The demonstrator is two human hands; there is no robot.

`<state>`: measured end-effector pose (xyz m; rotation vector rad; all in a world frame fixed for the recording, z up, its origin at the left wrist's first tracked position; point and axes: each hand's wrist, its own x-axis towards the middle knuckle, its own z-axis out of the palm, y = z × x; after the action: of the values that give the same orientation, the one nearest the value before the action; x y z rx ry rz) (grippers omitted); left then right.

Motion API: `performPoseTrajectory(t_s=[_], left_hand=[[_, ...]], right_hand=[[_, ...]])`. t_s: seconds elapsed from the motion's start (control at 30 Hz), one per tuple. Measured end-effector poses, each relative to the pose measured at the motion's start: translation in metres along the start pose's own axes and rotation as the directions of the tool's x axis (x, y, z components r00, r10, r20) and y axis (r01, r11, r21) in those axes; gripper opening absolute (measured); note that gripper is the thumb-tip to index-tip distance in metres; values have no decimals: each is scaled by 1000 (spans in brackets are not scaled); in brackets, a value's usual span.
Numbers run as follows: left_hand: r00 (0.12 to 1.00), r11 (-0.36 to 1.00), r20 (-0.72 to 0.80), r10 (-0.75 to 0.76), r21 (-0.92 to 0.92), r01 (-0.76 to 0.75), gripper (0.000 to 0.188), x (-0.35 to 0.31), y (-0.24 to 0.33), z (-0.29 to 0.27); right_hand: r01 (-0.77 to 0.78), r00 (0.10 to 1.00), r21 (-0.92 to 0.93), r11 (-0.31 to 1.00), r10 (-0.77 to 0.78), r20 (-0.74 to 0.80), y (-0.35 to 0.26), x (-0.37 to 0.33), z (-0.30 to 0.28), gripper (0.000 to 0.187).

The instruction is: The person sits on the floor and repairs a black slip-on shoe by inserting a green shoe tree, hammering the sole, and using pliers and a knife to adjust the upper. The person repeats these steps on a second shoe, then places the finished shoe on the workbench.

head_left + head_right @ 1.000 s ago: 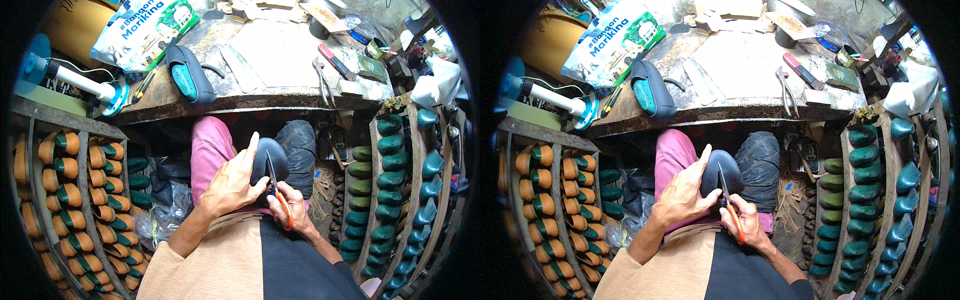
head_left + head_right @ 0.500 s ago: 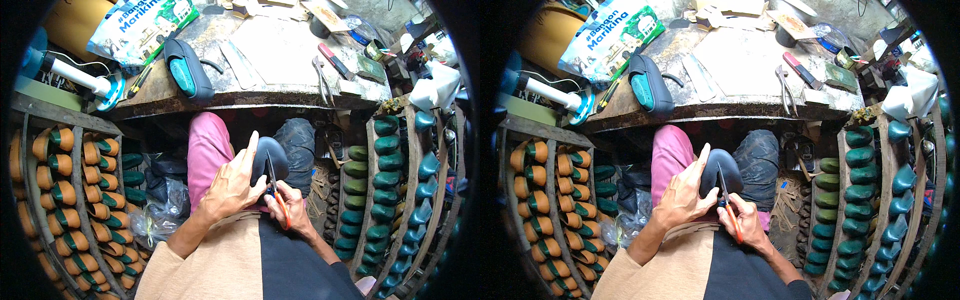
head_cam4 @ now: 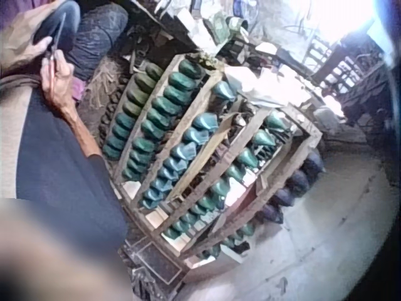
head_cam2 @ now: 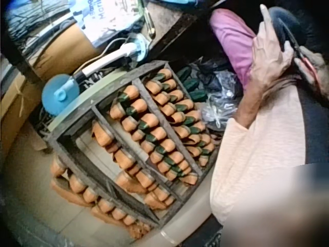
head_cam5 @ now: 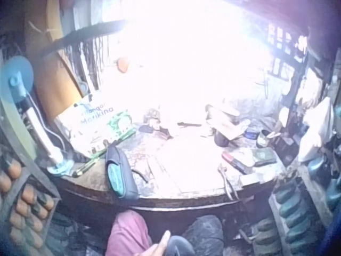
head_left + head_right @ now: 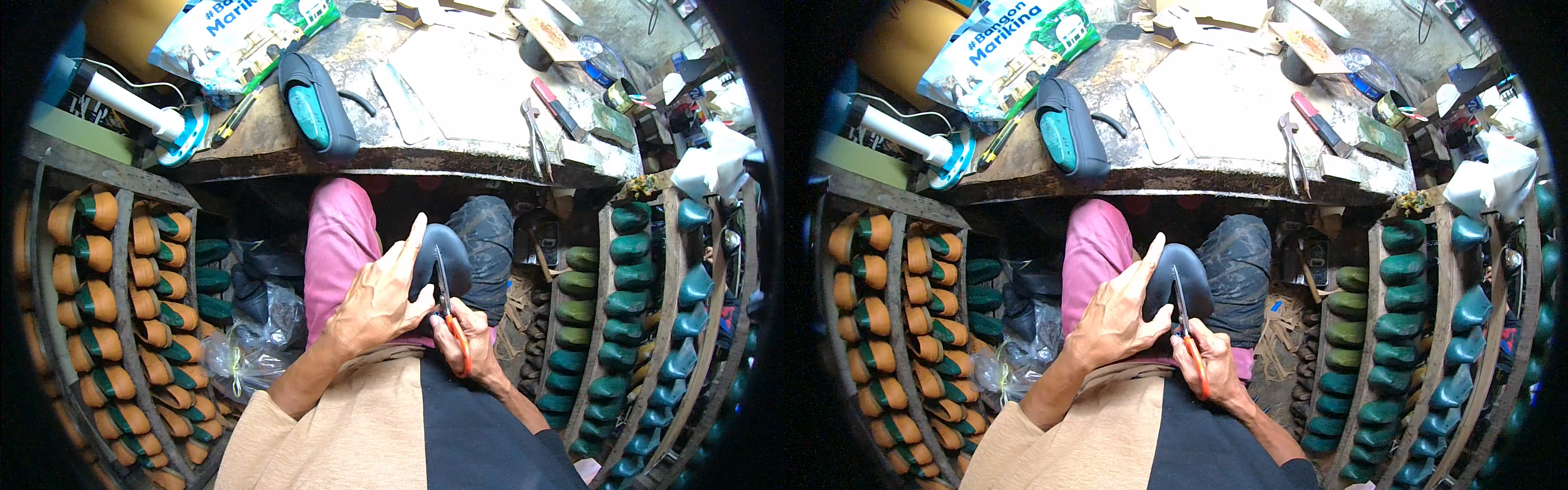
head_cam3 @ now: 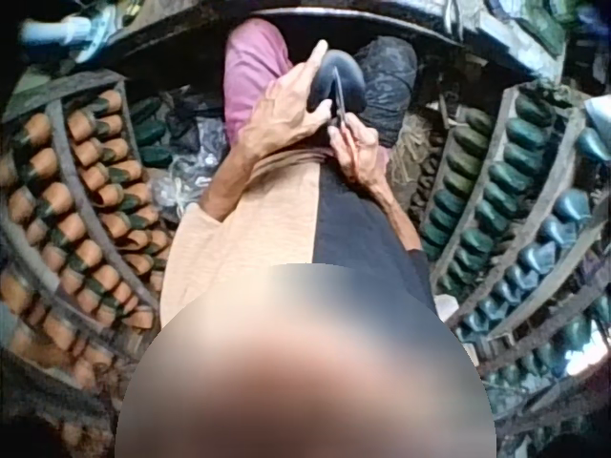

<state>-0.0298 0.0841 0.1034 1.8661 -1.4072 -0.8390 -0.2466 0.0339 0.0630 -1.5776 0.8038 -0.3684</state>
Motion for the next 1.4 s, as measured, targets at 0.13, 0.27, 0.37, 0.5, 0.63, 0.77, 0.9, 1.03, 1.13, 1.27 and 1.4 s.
performPoseTrajectory(t_s=[0.13, 0.27, 0.37, 0.5, 0.63, 0.77, 0.9, 1.03, 1.13, 1.27, 1.4], left_hand=[[1000, 1000, -3, -13, -10, 13, 102, 5, -23, 7], [950, 992, -288, -119, -4, 124, 90, 25, -75, 9], [893, 985, -420, -163, -14, 174, 84, 43, -117, 6], [797, 998, -602, 47, 62, -12, 70, 56, -133, 28], [775, 998, -632, -23, 28, 53, 68, 58, -134, 40], [718, 995, -696, 34, -48, -93, 66, 62, -145, 32], [698, 982, -715, -26, -151, -118, 60, 55, -154, 29], [685, 959, -727, -49, -225, -171, 58, 51, -159, 32], [757, 950, -649, -73, -276, -144, 64, 51, -162, 34], [749, 937, -663, -13, -270, -223, 64, 55, -156, 37], [786, 925, -618, 26, -284, -254, 61, 58, -146, 39]], right_hand=[[-303, 953, 148, 942, 293, 82, -12, -4, 0, 12], [-72, 974, -109, 991, 94, 208, -39, 3, -19, 17], [154, 987, -482, 863, -153, 42, -61, 41, -49, 37], [115, 981, -592, 797, -183, -56, -78, 145, -103, 49], [134, 982, -640, 757, -187, -14, -61, 292, -132, 51], [235, 945, -726, 646, -325, 17, -36, 455, -118, 50], [346, 910, -805, 481, -381, 163, -34, 566, -107, 42], [409, 860, -831, 377, -464, 213, -34, 594, -103, 46], [293, 878, -923, 249, -452, 157, -47, 556, -94, 38], [522, 734, -707, 477, -673, 87, -50, 413, -74, 26], [501, 797, -685, 529, -591, 127, -26, 240, -57, 16]])
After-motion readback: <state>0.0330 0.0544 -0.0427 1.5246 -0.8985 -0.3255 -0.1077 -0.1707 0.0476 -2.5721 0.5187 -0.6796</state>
